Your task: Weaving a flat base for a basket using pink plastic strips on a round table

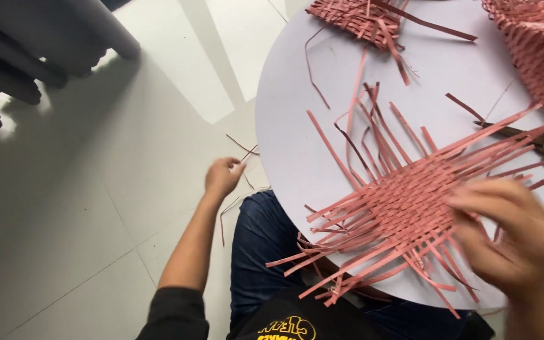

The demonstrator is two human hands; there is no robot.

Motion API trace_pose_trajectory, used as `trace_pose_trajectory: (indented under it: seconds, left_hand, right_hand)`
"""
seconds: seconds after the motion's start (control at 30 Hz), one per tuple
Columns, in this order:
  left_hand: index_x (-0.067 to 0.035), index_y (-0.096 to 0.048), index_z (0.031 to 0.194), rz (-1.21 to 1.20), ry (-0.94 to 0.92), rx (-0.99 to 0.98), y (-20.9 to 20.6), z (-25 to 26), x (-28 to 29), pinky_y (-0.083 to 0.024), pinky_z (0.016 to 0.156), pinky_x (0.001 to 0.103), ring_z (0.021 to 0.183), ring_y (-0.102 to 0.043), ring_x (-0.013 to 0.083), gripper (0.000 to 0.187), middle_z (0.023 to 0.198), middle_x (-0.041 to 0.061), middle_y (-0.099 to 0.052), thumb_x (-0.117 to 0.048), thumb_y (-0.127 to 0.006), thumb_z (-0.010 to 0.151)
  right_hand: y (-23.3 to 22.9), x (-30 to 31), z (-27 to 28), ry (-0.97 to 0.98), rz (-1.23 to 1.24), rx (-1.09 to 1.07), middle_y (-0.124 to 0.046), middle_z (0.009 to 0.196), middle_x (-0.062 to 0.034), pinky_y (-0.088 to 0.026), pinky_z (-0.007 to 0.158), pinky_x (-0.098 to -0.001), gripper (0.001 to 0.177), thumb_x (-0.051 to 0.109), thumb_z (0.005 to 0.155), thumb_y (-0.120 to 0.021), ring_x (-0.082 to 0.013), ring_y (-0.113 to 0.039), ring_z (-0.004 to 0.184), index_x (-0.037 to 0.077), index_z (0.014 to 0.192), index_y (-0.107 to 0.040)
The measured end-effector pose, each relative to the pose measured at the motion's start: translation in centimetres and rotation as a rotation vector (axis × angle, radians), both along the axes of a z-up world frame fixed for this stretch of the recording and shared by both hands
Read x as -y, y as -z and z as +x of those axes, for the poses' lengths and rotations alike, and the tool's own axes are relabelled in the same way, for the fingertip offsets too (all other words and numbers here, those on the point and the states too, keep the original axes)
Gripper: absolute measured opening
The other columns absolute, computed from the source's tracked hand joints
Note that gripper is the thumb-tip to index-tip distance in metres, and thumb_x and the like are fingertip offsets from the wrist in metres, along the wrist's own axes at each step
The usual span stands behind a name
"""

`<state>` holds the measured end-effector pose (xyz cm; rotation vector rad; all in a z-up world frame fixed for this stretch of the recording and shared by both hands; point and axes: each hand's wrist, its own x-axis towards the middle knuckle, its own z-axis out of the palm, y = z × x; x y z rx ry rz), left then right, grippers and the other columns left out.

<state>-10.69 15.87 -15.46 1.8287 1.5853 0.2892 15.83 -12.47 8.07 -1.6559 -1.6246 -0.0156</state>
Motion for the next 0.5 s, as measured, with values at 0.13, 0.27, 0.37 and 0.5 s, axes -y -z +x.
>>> trace_pose_trajectory:
  seconds: [0.13, 0.27, 0.37, 0.5]
  left_hand:
    - [-0.007, -0.048, 0.108, -0.324, -0.028, -0.312, 6.9, -0.1, 0.3, -0.042, 0.077, 0.039, 0.098, -0.052, 0.028, 0.076, 0.107, 0.011, -0.055, -0.067, -0.049, 0.063]
    - [-0.008, -0.055, 0.102, -0.356, 0.056, -0.402, 13.7, -0.1, 1.2, -0.043, 0.079, 0.042, 0.1, -0.053, 0.0307, 0.054, 0.107, 0.013, -0.055, -0.051, -0.055, 0.07]
    - [-0.013, -0.058, 0.089, -0.408, 0.033, -0.359, 15.1, -1.1, 1.5, -0.042, 0.075, 0.037, 0.092, -0.055, 0.027, 0.034, 0.096, 0.01, -0.06, -0.041, -0.051, 0.07]
    - [-0.012, -0.061, 0.091, -0.136, 0.148, -0.401, 14.8, -3.7, 2.9, -0.043, 0.073, 0.044, 0.09, -0.054, 0.0346, 0.041, 0.093, 0.016, -0.059, -0.043, -0.041, 0.075]
  right_hand:
    - [6.0, 10.2, 2.3, 0.291, 0.006, -0.148, -0.047, 0.106, -0.0235, -0.039, 0.091, -0.0303, 0.013, -0.017, 0.087, -0.048, -0.0272, -0.049, 0.097, -0.006, 0.094, -0.046]
    - [7.2, 13.9, -1.2, 0.621, 0.058, -0.354, -0.049, 0.106, -0.0162, -0.038, 0.092, -0.0235, 0.007, -0.003, 0.102, -0.045, -0.0203, -0.049, 0.099, 0.0, 0.096, -0.044]
    - [9.7, 17.7, -0.6, 0.723, 0.101, -0.378, -0.049, 0.102, -0.0153, -0.038, 0.094, -0.0226, 0.008, -0.006, 0.103, -0.045, -0.0199, -0.049, 0.099, 0.0, 0.097, -0.045]
    - [10.4, 19.3, -0.2, 0.755, 0.268, -0.377, -0.05, 0.091, -0.0182, -0.041, 0.088, -0.0267, 0.003, -0.005, 0.09, -0.047, -0.023, -0.049, 0.087, -0.004, 0.093, -0.047]
